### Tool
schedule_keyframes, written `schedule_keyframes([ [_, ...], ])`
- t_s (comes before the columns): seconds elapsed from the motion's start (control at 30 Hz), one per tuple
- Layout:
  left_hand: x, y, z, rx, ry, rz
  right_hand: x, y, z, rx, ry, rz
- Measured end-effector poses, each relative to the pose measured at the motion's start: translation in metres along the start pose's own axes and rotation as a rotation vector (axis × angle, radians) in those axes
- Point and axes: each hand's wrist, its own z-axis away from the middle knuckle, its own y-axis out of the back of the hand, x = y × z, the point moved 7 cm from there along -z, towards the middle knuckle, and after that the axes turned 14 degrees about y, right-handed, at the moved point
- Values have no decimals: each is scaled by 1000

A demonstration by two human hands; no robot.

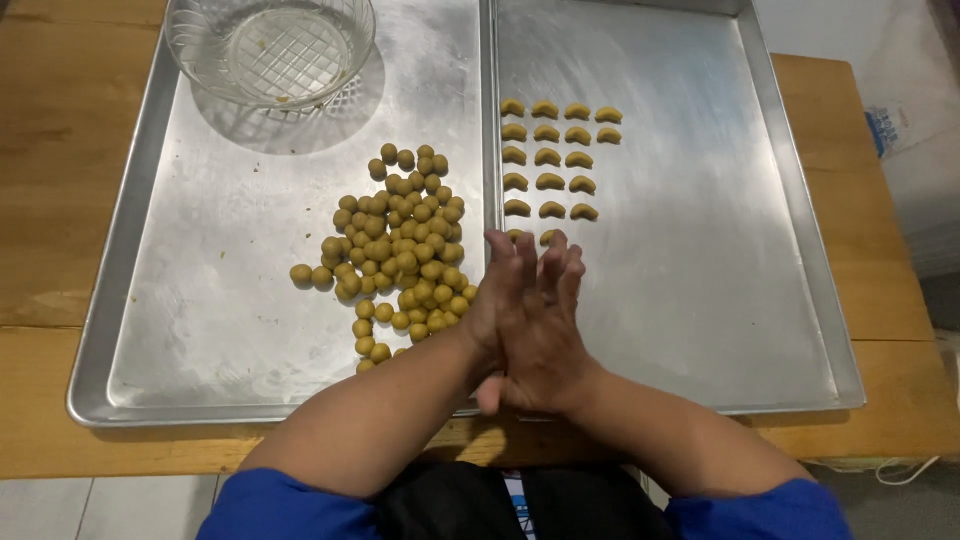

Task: Shaping small portions of dough into crescent shapes and arranging them on a baking tray

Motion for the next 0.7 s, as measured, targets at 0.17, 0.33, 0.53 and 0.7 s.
schedule_keyframes([
  [0.17, -2, -24, 1, 145, -2, -221, 63, 6, 25, -36, -245, 5],
  [0.33, -8, -42, 0, 164, 25, -340, 48, 25, -11, 53, -283, 31],
  [0.53, 4, -12, 5, 216, -56, -76, 34, -1, 17, -19, -49, 56],
  [0.7, -16, 13, -1, 178, 54, -401, 75, 23, 9, 11, -314, 132],
])
